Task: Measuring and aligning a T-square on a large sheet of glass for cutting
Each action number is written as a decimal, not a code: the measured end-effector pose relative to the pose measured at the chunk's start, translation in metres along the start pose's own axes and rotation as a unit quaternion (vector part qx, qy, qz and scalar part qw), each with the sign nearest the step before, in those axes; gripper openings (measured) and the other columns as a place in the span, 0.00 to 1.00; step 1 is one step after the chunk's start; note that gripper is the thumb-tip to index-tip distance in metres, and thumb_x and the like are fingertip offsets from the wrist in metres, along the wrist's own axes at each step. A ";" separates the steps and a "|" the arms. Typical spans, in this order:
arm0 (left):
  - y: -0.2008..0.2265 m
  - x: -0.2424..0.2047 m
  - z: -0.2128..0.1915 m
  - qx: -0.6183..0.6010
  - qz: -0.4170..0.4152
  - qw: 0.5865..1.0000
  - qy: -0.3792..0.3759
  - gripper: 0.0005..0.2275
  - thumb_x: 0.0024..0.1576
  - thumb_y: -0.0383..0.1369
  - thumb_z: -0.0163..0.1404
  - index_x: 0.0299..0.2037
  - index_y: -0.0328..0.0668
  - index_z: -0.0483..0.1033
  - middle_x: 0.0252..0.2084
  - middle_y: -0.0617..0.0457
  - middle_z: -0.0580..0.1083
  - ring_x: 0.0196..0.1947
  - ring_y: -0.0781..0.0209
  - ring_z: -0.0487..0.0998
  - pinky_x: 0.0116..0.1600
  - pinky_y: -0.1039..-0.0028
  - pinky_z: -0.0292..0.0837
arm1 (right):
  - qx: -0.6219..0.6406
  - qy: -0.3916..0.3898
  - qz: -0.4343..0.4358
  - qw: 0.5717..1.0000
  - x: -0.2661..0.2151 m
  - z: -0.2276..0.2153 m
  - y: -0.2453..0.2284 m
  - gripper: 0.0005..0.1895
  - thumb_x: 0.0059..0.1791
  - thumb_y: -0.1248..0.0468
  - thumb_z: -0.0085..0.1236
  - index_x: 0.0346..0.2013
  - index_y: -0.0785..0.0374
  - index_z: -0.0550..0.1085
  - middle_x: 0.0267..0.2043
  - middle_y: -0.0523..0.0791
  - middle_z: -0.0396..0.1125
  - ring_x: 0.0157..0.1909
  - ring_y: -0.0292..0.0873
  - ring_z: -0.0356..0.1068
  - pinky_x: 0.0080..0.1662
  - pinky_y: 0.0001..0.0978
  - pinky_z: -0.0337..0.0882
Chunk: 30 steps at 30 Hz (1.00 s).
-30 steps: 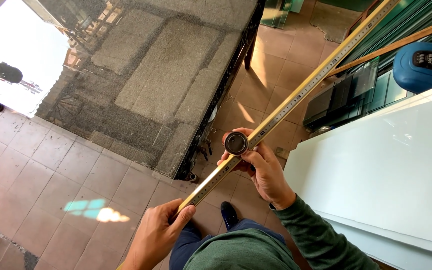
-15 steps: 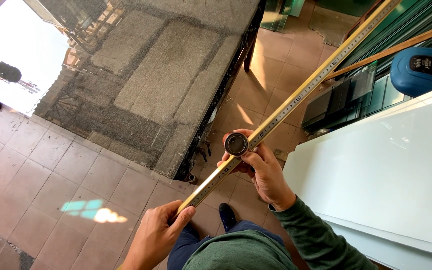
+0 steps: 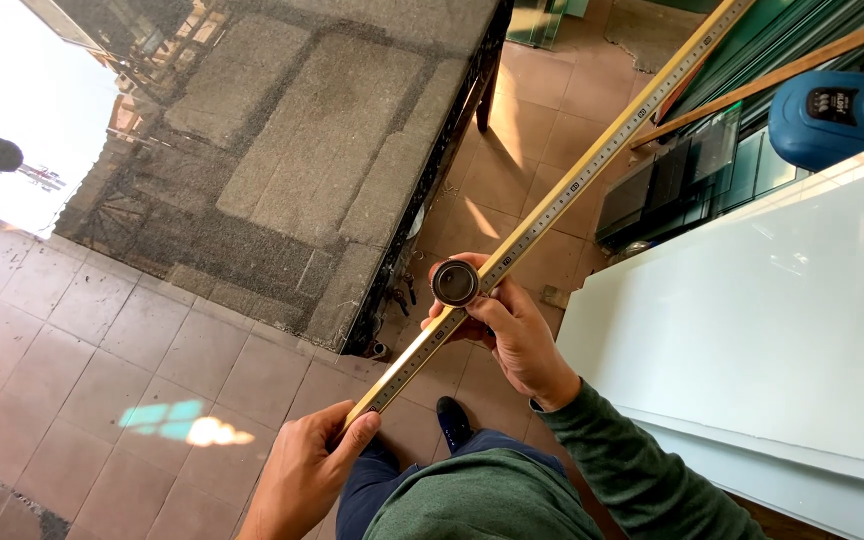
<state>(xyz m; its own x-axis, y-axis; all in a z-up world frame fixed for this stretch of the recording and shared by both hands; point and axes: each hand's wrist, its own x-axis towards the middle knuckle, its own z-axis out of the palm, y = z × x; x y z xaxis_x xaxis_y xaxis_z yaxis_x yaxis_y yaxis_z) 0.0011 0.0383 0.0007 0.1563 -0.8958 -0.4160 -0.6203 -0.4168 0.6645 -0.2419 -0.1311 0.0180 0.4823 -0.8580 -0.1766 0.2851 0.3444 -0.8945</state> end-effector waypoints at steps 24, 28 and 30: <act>-0.016 -0.006 0.006 0.036 -0.046 0.998 0.022 0.29 0.69 0.57 0.54 0.24 0.49 0.56 0.22 0.60 0.53 0.25 0.67 0.52 0.32 0.66 0.46 | -0.045 0.023 0.142 0.989 -0.036 -0.024 0.028 0.27 0.62 0.44 0.38 0.39 0.63 0.73 0.30 0.49 0.72 0.26 0.46 0.71 0.27 0.38 0.76; -0.028 -0.005 0.009 0.043 -0.041 0.998 0.030 0.28 0.68 0.56 0.55 0.24 0.49 0.59 0.22 0.60 0.55 0.25 0.66 0.55 0.33 0.66 0.50 | -0.046 -0.028 0.187 0.981 -0.030 -0.023 0.018 0.29 0.62 0.40 0.34 0.33 0.59 0.66 0.24 0.48 0.66 0.20 0.45 0.67 0.27 0.39 0.74; -0.030 -0.010 0.007 0.042 -0.066 0.997 0.002 0.24 0.68 0.53 0.57 0.24 0.52 0.65 0.22 0.61 0.57 0.25 0.69 0.57 0.33 0.69 0.50 | -0.089 -0.047 0.253 0.962 -0.024 -0.018 0.008 0.23 0.61 0.52 0.43 0.29 0.64 0.71 0.25 0.48 0.66 0.21 0.44 0.66 0.27 0.35 0.70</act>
<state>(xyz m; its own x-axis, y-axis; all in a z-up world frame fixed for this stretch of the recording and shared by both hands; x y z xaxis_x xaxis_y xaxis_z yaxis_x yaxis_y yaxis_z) 0.0130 0.0607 -0.0190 0.2431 -0.8347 -0.4941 -0.6563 -0.5166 0.5499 -0.2661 -0.1148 0.0076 0.5970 -0.5566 -0.5778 -0.1482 0.6313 -0.7613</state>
